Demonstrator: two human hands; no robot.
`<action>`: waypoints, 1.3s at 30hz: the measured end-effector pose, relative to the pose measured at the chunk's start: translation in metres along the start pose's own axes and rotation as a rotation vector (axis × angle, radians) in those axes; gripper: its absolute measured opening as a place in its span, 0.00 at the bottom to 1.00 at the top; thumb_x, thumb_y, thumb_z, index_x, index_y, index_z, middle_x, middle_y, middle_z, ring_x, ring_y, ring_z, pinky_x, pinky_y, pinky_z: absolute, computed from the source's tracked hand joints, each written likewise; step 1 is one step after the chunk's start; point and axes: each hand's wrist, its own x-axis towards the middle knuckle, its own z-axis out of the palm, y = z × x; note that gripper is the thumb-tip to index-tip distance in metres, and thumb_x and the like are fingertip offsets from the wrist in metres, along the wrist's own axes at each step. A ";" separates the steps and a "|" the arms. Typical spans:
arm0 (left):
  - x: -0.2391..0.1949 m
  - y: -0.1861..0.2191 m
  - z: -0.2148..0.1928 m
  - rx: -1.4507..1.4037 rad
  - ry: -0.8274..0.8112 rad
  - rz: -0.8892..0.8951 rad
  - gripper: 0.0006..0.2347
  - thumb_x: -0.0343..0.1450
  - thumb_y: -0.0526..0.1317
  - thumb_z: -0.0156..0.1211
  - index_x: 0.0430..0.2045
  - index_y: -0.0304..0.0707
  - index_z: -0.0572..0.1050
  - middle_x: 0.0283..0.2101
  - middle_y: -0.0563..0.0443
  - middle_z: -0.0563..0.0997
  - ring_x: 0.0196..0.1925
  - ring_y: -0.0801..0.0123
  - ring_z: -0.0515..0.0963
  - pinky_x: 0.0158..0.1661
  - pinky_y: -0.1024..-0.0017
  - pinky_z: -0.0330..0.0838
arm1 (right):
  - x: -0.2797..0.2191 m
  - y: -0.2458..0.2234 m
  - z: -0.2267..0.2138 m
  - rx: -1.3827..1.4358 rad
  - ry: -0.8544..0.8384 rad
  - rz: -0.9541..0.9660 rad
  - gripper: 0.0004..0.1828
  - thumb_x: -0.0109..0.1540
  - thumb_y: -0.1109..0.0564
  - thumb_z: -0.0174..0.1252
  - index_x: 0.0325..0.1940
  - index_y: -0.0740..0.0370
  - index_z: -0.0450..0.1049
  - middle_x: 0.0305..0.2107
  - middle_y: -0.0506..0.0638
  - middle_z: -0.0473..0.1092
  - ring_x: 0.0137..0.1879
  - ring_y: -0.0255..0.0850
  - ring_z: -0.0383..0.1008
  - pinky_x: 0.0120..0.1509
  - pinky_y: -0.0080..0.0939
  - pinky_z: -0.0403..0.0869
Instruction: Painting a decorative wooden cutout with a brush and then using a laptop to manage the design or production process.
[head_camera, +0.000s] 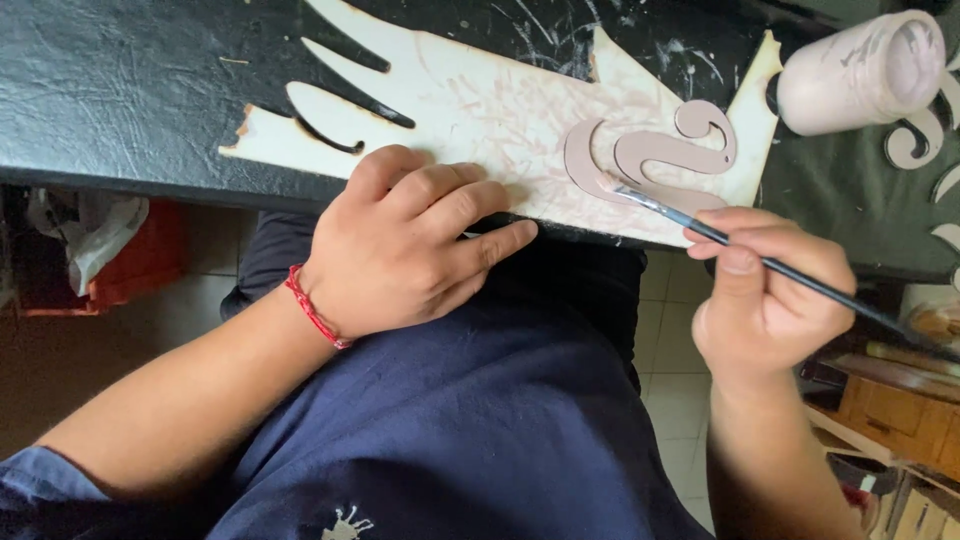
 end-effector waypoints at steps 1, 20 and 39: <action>0.000 0.000 0.000 0.001 -0.001 -0.002 0.12 0.77 0.48 0.51 0.52 0.60 0.78 0.53 0.59 0.77 0.53 0.66 0.77 0.52 0.62 0.64 | 0.002 0.000 -0.002 -0.010 0.013 -0.016 0.14 0.71 0.58 0.49 0.43 0.75 0.59 0.36 0.78 0.68 0.36 0.58 0.75 0.42 0.50 0.79; 0.002 0.001 -0.001 0.017 -0.002 -0.009 0.12 0.76 0.49 0.51 0.52 0.61 0.78 0.51 0.58 0.78 0.52 0.66 0.77 0.50 0.63 0.65 | 0.034 0.002 -0.014 0.032 -0.096 -0.040 0.13 0.73 0.60 0.49 0.42 0.78 0.63 0.31 0.73 0.70 0.35 0.57 0.76 0.43 0.51 0.79; 0.005 0.002 -0.003 0.076 -0.002 -0.010 0.11 0.75 0.48 0.54 0.51 0.63 0.78 0.52 0.61 0.77 0.51 0.68 0.75 0.49 0.63 0.65 | 0.025 -0.003 -0.009 0.027 -0.178 -0.101 0.08 0.70 0.65 0.50 0.40 0.76 0.65 0.30 0.67 0.71 0.43 0.61 0.80 0.48 0.52 0.81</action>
